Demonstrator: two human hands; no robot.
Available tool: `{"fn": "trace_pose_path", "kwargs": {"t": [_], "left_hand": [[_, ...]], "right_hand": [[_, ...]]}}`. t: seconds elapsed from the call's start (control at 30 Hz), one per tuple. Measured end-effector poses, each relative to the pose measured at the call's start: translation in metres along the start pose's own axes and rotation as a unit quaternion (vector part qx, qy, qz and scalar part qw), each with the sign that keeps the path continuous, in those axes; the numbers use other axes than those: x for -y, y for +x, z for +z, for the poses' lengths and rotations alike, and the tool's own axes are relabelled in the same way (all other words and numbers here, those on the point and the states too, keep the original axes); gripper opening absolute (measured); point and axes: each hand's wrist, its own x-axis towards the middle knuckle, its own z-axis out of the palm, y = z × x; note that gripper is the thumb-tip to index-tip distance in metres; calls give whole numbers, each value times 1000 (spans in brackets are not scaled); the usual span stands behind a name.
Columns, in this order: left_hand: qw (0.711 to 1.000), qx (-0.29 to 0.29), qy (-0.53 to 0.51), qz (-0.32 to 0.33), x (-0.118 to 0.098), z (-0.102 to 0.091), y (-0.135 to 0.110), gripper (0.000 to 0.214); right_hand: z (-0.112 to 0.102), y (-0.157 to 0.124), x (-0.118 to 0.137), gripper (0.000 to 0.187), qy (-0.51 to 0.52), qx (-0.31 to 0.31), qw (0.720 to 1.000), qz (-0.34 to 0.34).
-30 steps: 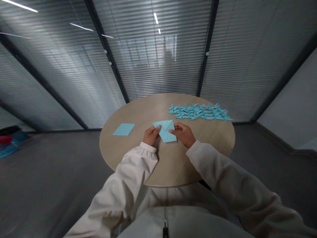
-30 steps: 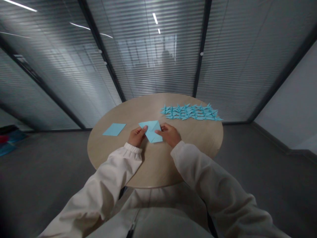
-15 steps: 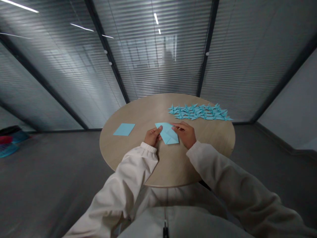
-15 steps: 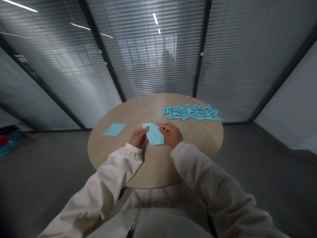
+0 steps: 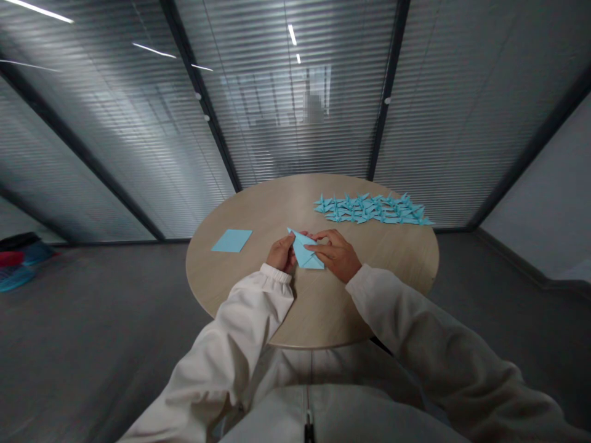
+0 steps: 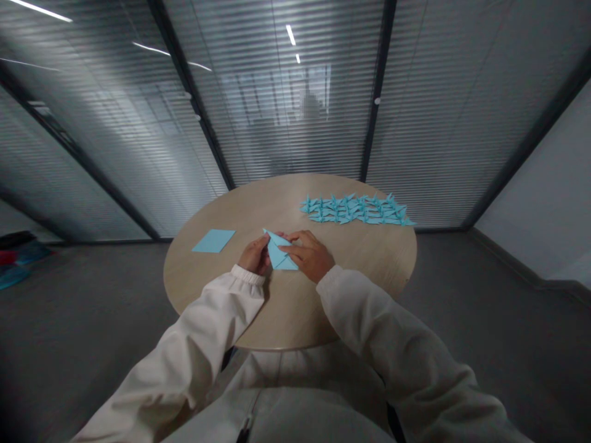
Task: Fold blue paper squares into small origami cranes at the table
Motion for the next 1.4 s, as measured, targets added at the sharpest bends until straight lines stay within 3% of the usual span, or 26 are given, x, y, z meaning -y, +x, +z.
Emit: {"fn": "trace_pose_path", "kwargs": {"t": [0.13, 0.43, 0.53, 0.63, 0.73, 0.87, 1.23, 1.4], "left_hand": [[1000, -17, -7, -17, -4, 4, -2, 54], [998, -4, 22, 53, 1, 1, -1, 49], [998, -11, 18, 64, 1, 0, 0, 48], [997, -11, 39, 60, 0, 3, -2, 50], [997, -8, 62, 55, -3, 8, -7, 50], [996, 0, 74, 49, -5, 12, -11, 47], [992, -1, 110, 53, 1, 5, -6, 51], [982, -24, 168, 80, 3, 1, -4, 46]], "right_hand": [[0, 0, 0, 34, -4, 12, 1000, 5], [1, 2, 5, 34, 64, 12, 998, 9], [0, 4, 4, 28, 109, -10, 991, 79], [1, 6, -1, 20, 159, -39, 961, 223], [5, 5, -6, 25, 224, 21, 926, 304], [9, 2, -12, 28, 276, 88, 912, 291], [9, 0, -14, 26, 277, 95, 908, 299], [9, 0, -14, 25, 244, 99, 920, 289]]}}
